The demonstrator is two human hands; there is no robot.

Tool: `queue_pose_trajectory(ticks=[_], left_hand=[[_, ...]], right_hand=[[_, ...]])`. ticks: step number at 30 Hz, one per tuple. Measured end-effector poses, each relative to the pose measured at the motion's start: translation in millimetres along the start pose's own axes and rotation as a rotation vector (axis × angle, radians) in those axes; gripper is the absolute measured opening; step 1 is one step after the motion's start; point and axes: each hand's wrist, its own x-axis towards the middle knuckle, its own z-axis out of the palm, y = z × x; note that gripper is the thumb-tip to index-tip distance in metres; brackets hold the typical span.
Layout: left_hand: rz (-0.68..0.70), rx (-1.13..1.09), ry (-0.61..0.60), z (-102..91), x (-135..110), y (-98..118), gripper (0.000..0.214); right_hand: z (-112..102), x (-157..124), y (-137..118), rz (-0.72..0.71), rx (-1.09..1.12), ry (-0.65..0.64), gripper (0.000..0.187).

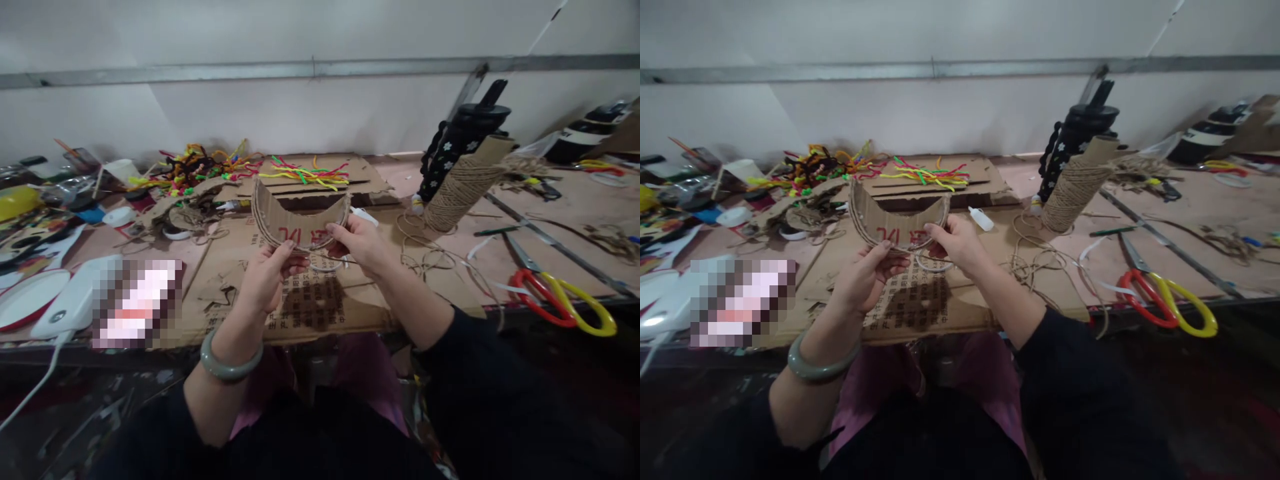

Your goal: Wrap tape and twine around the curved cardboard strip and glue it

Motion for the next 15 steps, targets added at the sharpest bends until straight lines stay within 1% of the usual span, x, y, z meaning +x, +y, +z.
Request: queue_pose_trajectory(ticks=[2, 6, 9, 11, 12, 15], left_hand=[[-0.003, 0.0, 0.018, 2.8, -7, 0, 0.032], [0.008, -0.001, 0.041, 4.0, -20, -4, 0.033], [0.007, -0.029, 0.057, 2.6, -26, -9, 0.029], [0.002, -0.056, 0.059, 2.1, -30, -12, 0.027], [-0.004, -0.066, 0.05, 2.1, -32, -12, 0.027], [-0.029, -0.071, 0.013, 2.7, -40, -13, 0.025]], right_hand=[[-3, -10, 3, 0.03, 0.014, -0.014, 0.039], [-8, -35, 11, 0.113, 0.028, -0.155, 0.055], [-11, -54, 13, 0.101, -0.049, -0.239, 0.06], [-13, -64, 11, 0.057, -0.183, -0.277, 0.053], [-14, -69, 8, 0.021, -0.275, -0.274, 0.046], [-18, -79, -1, -0.135, -0.6, -0.189, 0.024]])
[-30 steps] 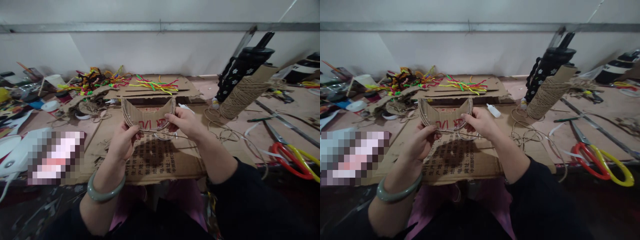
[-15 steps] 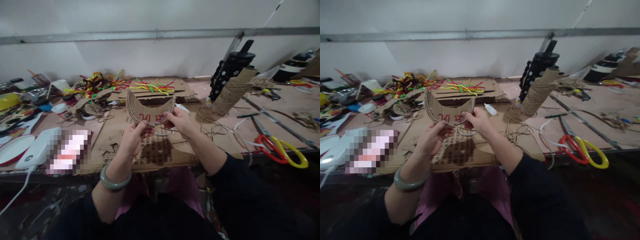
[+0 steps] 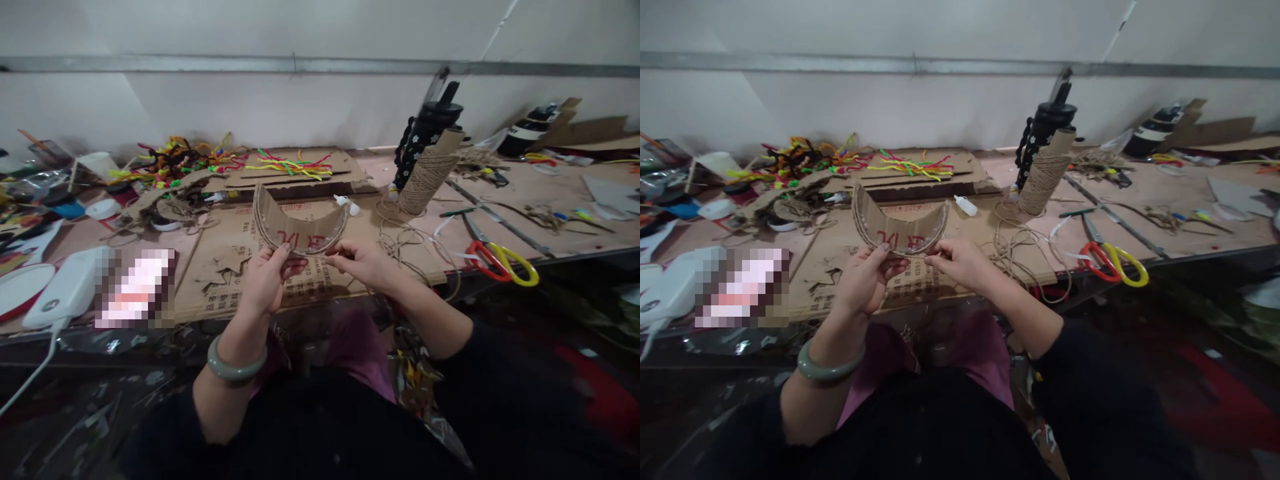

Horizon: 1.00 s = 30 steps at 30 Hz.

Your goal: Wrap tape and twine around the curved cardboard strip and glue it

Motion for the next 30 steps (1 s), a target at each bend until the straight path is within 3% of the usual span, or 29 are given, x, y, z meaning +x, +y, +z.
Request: queue_pose_trajectory(ticks=[3, 7, 13, 18, 30], left_hand=[[-0.023, 0.006, -0.039, 0.0, -7, -2, 0.023], [-0.028, 0.018, -0.072, -1.8, -12, -6, 0.023], [-0.076, 0.058, 0.003, -4.2, -9, -8, 0.03], [-0.106, 0.075, -0.025, -6.4, -2, -10, 0.034], [-0.18, 0.009, -0.091, -13.3, 8, -17, 0.035]], right_hand=[[-8, -10, -8, -0.049, -0.321, 0.059, 0.021], [-16, -21, -19, -0.123, -0.584, 0.068, 0.02], [-19, -20, -20, -0.45, -0.834, 0.178, 0.027], [-13, -8, -14, -0.629, -0.878, 0.152, 0.021], [-8, 19, -13, -0.693, -0.859, -0.053, 0.022]])
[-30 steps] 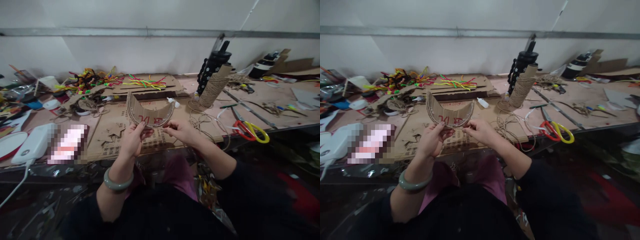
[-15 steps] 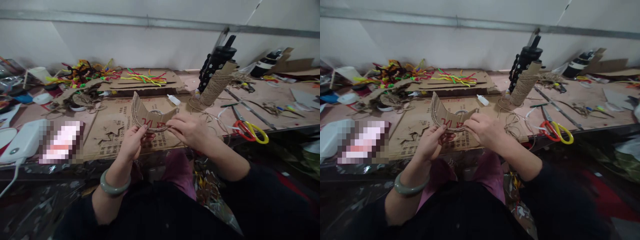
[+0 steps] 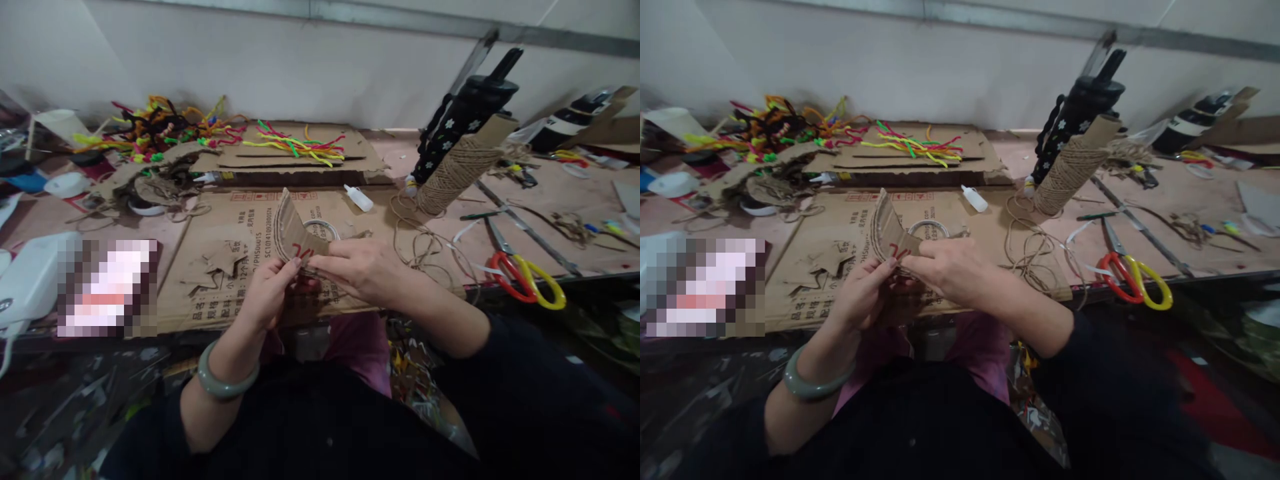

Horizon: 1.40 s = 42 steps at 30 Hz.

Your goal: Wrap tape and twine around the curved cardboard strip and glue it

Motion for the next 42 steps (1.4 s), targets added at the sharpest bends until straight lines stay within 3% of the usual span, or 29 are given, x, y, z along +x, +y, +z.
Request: queue_pose_trajectory(ticks=[26, 35, 42], left_hand=[[-0.037, 0.002, 0.045, -2.1, 1, -1, 0.039], [-0.029, 0.0, 0.041, -0.8, 2, 2, 0.025], [-0.034, 0.0, 0.075, 1.4, 2, 3, 0.026]], right_hand=[[13, 8, 4, -0.078, 0.106, -0.084, 0.019], [16, -7, 5, -0.064, -0.014, 0.135, 0.024], [13, -7, 1, -0.06, -0.012, 0.105, 0.021]])
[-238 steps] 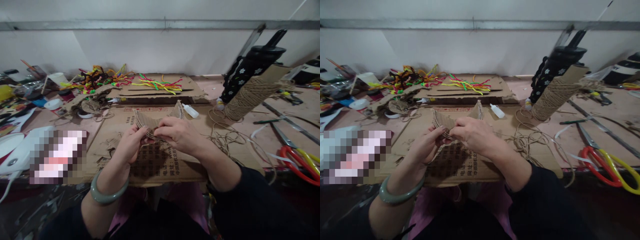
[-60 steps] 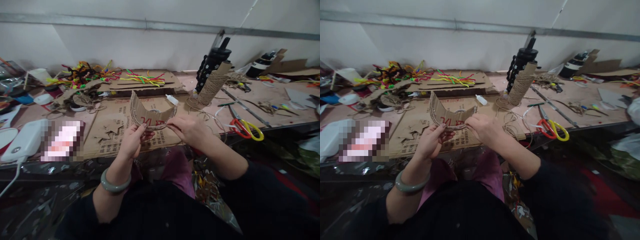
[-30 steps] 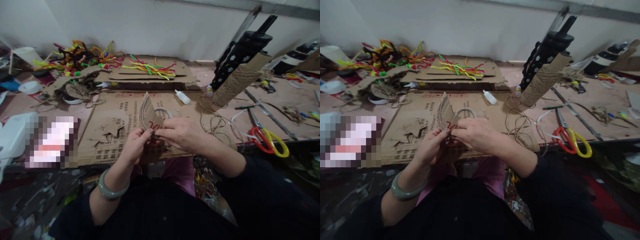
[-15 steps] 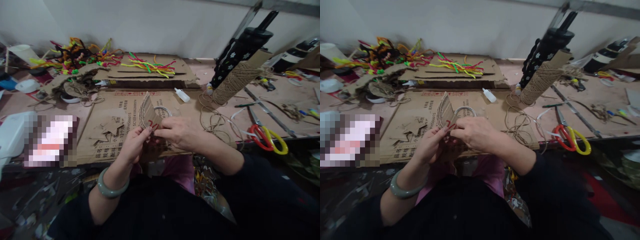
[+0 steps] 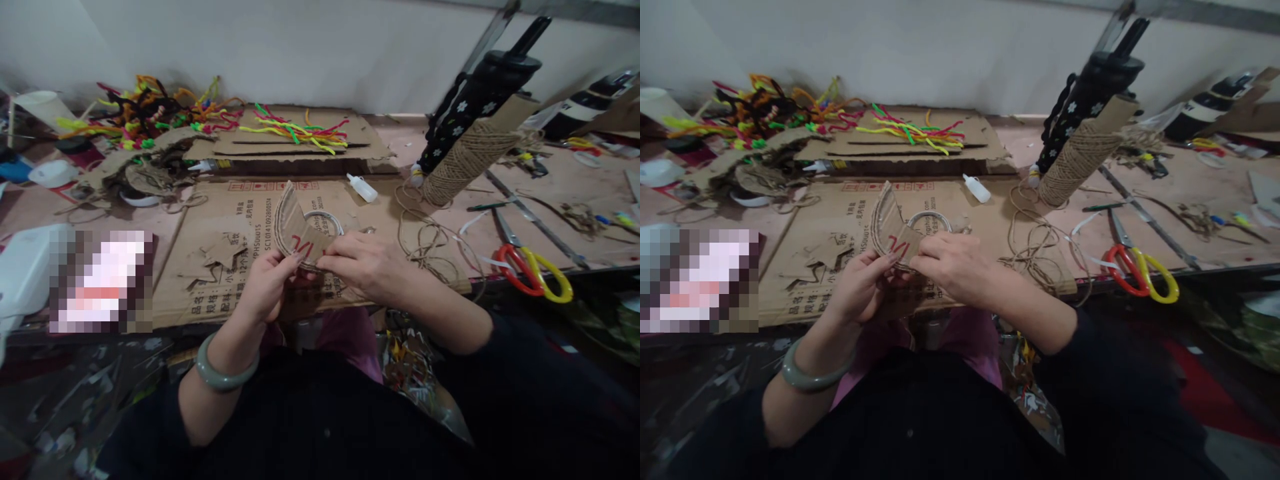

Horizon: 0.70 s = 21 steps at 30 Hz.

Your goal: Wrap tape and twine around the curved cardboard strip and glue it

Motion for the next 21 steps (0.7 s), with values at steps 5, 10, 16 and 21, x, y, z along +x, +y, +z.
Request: queue_pose_trajectory(ticks=[5, 10, 16, 21], left_hand=[[0.015, -0.013, -0.034, -2.8, 0, -1, 0.026], [0.027, -0.015, -0.031, -4.3, 0, -1, 0.026], [0.022, 0.009, -0.082, -2.2, 0, -3, 0.033], [0.051, 0.062, -0.076, -2.5, -1, -4, 0.028]], right_hand=[[-3, 1, -2, 0.005, -0.01, -0.048, 0.02], [-3, -4, -2, -0.018, -0.034, -0.036, 0.021], [8, -2, -4, -0.011, -0.056, 0.051, 0.02], [11, -2, -2, 0.045, -0.011, 0.093, 0.023]])
